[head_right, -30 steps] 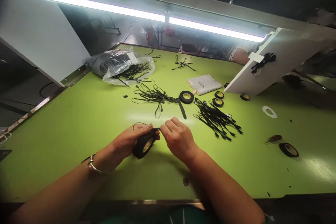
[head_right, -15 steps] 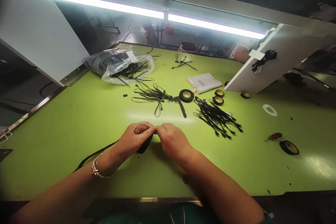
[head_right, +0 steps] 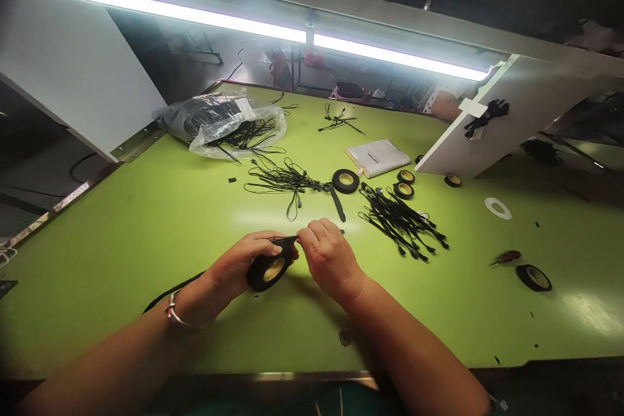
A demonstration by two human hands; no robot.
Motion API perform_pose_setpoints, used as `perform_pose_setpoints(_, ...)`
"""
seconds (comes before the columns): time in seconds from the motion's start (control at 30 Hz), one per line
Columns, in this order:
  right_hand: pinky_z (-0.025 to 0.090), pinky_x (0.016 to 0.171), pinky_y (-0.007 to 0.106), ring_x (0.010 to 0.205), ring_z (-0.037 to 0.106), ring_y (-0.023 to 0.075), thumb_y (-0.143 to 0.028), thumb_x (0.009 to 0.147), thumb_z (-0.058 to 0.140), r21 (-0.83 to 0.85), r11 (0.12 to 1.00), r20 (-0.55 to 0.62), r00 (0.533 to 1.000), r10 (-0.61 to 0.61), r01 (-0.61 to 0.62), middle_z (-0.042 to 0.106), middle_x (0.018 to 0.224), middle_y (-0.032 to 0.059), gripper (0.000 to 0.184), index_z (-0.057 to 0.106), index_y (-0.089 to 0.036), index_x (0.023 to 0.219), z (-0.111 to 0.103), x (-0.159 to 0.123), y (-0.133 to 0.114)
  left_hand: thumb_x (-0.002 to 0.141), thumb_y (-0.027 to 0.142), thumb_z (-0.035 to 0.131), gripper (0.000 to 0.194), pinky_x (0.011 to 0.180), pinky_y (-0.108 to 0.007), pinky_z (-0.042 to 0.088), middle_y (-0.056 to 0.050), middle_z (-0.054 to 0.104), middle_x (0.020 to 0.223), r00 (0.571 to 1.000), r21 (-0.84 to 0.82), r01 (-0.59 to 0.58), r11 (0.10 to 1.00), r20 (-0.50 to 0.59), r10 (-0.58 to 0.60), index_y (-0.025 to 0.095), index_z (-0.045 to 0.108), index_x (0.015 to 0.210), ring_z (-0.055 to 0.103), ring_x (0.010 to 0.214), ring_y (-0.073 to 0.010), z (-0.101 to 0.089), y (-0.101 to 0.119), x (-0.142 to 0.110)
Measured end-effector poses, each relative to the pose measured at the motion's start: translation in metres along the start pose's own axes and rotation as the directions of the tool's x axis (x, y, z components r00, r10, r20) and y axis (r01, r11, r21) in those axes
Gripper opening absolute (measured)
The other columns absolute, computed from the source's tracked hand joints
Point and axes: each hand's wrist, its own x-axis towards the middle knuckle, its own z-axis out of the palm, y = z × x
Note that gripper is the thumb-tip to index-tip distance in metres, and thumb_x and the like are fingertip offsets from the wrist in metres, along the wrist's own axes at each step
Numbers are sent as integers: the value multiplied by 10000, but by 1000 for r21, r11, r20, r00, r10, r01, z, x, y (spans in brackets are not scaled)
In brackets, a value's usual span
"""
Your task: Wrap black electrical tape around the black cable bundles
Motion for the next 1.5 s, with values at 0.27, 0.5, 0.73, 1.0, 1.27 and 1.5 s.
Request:
perform_pose_setpoints(0.27,350,663,300,683,395,177,-38,877,400,-28,999,-29,999,-22,21,469,673,27,230,527,-187,757,-1,-1,-4,669,274,643,220,594,-264,414,-79,666,722,995,26,8,1000,102,-11,84,695,765,558,629,-157,-5,5,-2)
perform_pose_setpoints(0.5,329,595,271,644,397,159,-42,866,424,4,1000,-15,1000,17,-17,452,653,16,245,508,-190,690,0,-1,-7,713,468,692,356,550,-247,401,-62,678,678,985,319,-71,945,-126,117,113,700,721,550,606,-154,-2,1,-2)
perform_pose_setpoints(0.73,329,577,261,626,421,146,-92,890,440,-2,999,4,999,44,-44,482,643,11,238,551,-187,702,-13,1,1,843,444,559,346,606,-247,454,-42,683,718,943,569,-253,782,-38,332,144,714,764,592,677,-167,-1,4,-3)
perform_pose_setpoints(1.0,339,587,253,643,476,142,-165,882,506,-14,998,36,998,55,-54,555,664,14,147,631,-200,812,-19,-2,2,837,405,586,309,589,-256,462,-28,629,653,956,506,-235,830,-34,292,144,731,918,545,590,-137,-8,10,-2)
perform_pose_setpoints(1.27,338,572,256,606,470,140,-178,906,486,-34,999,5,1000,19,-18,550,622,13,192,647,-192,803,-18,2,-9,860,277,572,214,712,-265,444,-33,652,740,801,766,-482,426,187,569,249,755,968,569,690,-151,-3,7,-7)
perform_pose_setpoints(1.5,349,586,253,606,490,135,-229,919,496,15,1000,-6,1000,14,-14,574,639,16,173,645,-184,844,-22,1,-9,874,257,554,196,603,-233,389,6,553,645,836,727,-454,516,146,530,186,725,811,497,609,-113,2,18,-16)
